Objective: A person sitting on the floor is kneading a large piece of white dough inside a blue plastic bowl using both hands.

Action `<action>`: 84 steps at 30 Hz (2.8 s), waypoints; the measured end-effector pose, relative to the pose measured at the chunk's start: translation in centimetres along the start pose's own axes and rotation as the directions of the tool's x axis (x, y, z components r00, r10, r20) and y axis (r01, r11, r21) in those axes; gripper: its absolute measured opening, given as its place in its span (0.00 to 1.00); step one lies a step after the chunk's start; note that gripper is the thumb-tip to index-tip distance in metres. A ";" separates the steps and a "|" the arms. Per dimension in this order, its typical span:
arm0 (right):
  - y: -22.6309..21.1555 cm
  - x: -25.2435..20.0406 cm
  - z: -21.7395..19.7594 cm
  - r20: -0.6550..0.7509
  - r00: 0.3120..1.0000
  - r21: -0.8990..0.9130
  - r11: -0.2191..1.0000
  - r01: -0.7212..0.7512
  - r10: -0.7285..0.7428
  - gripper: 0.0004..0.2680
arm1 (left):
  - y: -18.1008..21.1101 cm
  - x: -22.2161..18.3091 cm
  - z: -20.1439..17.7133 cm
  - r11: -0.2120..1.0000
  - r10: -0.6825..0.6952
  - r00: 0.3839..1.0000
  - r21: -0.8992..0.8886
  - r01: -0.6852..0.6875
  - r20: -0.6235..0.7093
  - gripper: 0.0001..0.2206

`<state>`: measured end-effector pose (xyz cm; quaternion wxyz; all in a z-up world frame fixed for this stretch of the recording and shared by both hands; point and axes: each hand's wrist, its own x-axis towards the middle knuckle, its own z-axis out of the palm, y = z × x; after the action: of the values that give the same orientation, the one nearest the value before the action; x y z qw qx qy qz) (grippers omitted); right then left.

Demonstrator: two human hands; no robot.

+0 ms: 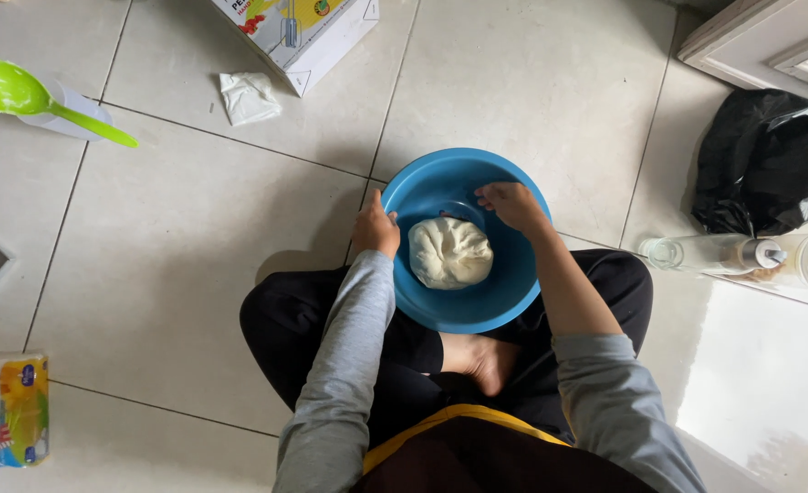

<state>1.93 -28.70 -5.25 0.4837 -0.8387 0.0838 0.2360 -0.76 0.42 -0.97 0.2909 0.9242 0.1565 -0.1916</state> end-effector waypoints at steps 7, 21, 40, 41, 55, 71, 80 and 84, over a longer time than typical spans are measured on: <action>3.1 5.5 17.5 0.018 0.833 -0.944 0.266 0.197 -0.553 0.10 | -0.3 1.0 0.6 0.999 -0.013 1.000 0.041 0.012 0.021 0.25; -4.7 -13.7 6.2 0.069 0.911 -0.717 0.614 0.329 -0.407 0.15 | -0.9 0.6 0.7 0.997 0.007 0.999 0.074 -0.010 0.034 0.25; -0.2 1.6 10.3 -0.288 0.571 -0.802 0.519 0.295 -0.769 0.18 | 0.8 1.3 0.1 0.999 0.004 1.000 0.040 -0.005 0.026 0.24; 0.6 3.0 10.8 -0.303 0.260 -0.902 0.363 0.231 -0.917 0.19 | 0.9 1.2 0.1 1.000 0.007 1.000 0.025 -0.008 0.019 0.24; -3.7 -1.2 6.4 -0.064 0.987 0.041 0.988 -0.148 0.150 0.23 | -0.4 1.2 1.8 0.998 -0.046 0.999 -0.047 0.045 -0.016 0.25; 5.7 -4.2 4.5 -0.332 0.906 -0.163 0.930 -0.330 0.264 0.18 | -0.6 -0.3 2.0 0.981 -0.144 0.990 -0.131 0.144 0.009 0.27; 9.5 2.4 5.0 -0.178 0.792 0.082 0.811 -0.579 0.584 0.35 | -0.9 0.7 3.1 0.987 -0.127 0.992 -0.097 0.127 0.008 0.27; 12.7 3.8 6.6 -0.114 0.802 0.362 0.776 -0.516 0.587 0.34 | -0.4 0.5 2.7 0.991 -0.098 0.995 -0.091 0.098 0.010 0.27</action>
<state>-1.52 -29.31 -19.62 0.5068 -0.7096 0.4165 0.2571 -1.19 -0.78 -3.38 0.3237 0.9005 0.2094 -0.2010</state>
